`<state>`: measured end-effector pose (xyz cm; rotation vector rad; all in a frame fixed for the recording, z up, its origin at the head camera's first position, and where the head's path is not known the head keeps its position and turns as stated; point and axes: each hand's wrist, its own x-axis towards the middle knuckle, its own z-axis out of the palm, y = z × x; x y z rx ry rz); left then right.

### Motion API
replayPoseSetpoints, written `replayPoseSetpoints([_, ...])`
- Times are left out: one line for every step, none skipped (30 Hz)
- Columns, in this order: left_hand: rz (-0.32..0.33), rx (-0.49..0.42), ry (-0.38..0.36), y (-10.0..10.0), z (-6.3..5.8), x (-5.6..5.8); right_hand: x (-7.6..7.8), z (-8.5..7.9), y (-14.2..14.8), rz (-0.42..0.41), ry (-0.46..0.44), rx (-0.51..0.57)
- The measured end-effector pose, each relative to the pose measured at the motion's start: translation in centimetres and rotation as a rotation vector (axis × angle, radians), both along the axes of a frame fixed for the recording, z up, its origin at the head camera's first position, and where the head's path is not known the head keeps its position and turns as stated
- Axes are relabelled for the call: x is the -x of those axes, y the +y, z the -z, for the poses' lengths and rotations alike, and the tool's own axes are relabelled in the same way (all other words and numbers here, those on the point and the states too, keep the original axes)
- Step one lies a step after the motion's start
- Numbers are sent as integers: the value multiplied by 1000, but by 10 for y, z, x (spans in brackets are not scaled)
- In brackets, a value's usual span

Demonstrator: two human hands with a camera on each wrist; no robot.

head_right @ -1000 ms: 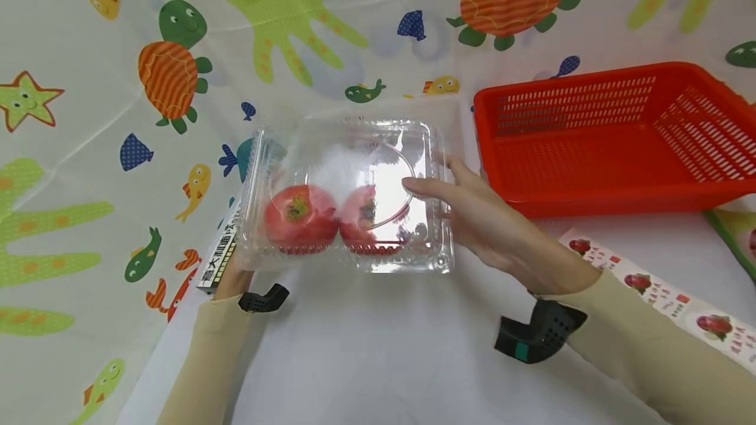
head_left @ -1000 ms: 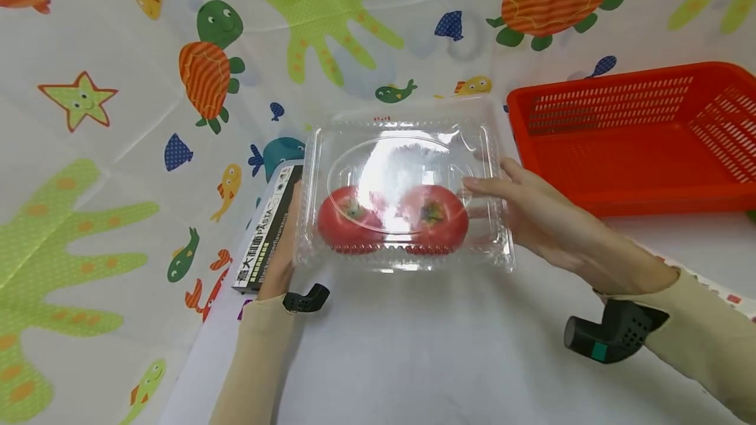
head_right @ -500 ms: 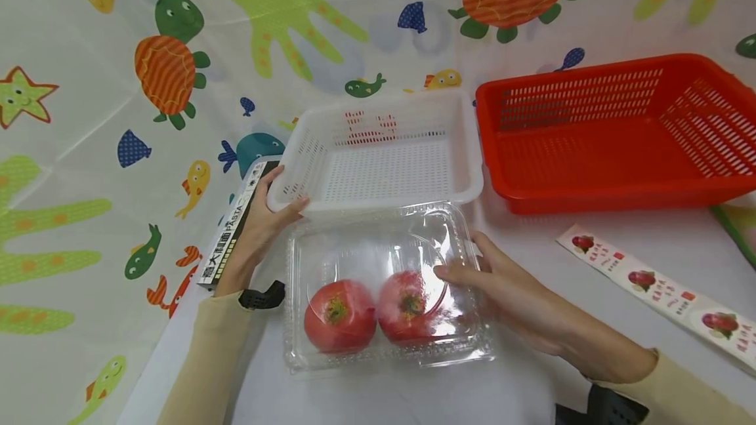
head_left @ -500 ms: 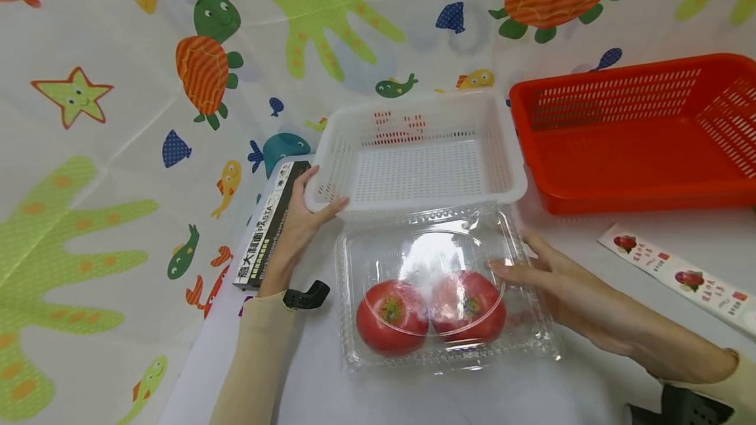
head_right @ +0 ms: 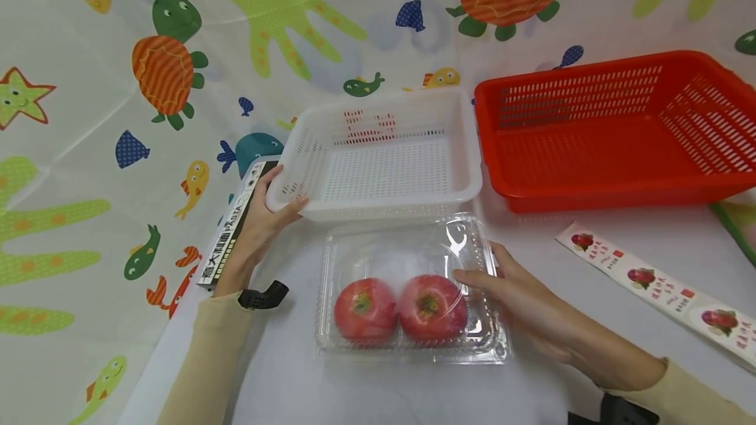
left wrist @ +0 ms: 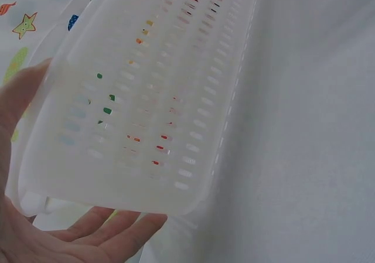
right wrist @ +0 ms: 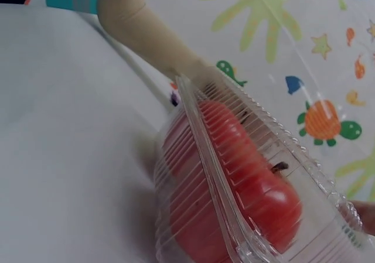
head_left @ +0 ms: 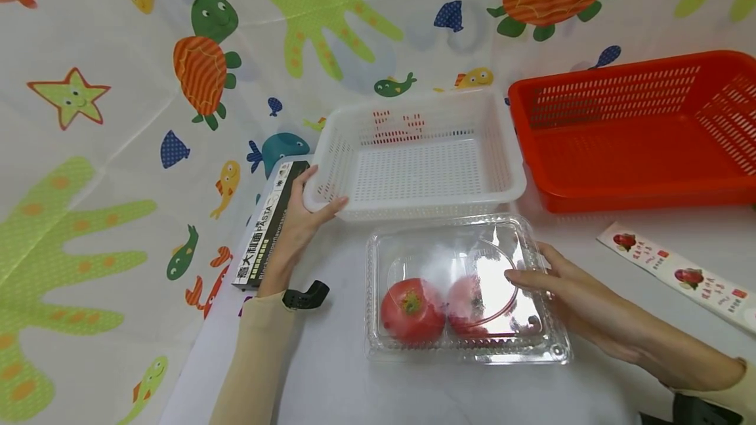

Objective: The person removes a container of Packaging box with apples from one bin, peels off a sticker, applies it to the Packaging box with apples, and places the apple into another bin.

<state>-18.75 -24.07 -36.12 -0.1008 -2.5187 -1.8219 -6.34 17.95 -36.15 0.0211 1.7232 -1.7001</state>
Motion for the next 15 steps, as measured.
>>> replayPoseSetpoints([1,0,1,0,0,0,0,1,0,3,3,4])
replayPoseSetpoints([3,-1,0,0,0,0,0,1,1,8,3,9])
replayPoseSetpoints([5,-5,-1,0,0,0,0,2,1,14,4,12])
replayPoseSetpoints([6,-4,-3,-1,0,1,0,2,2,16,3,11])
replayPoseSetpoints([7,-6,-5,-1,0,1,0,3,2,22,1,8])
replayPoseSetpoints([8,-9,-7,-1,0,1,0,3,3,23,-2,7])
replayPoseSetpoints([8,-10,-9,-1,0,1,0,4,3,26,-5,7])
replayPoseSetpoints([8,-13,-10,-1,0,0,1,4,4,28,-10,5])
replayPoseSetpoints([8,-14,-11,-1,0,0,2,4,4,31,-15,3])
replayPoseSetpoints([8,-10,-12,-1,0,0,3,4,5,29,-18,1])
replayPoseSetpoints([9,-9,-11,-1,0,-1,4,3,5,30,-18,-4])
replayPoseSetpoints([9,-5,-9,-1,0,-1,6,3,5,30,-21,-1])
replayPoseSetpoints([9,-4,-8,-1,0,-1,7,3,6,31,-22,1])
replayPoseSetpoints([10,-4,-6,-1,0,-1,9,2,6,31,-25,2])
replayPoseSetpoints([11,-3,-3,-1,0,-1,10,2,7,28,-24,-1])
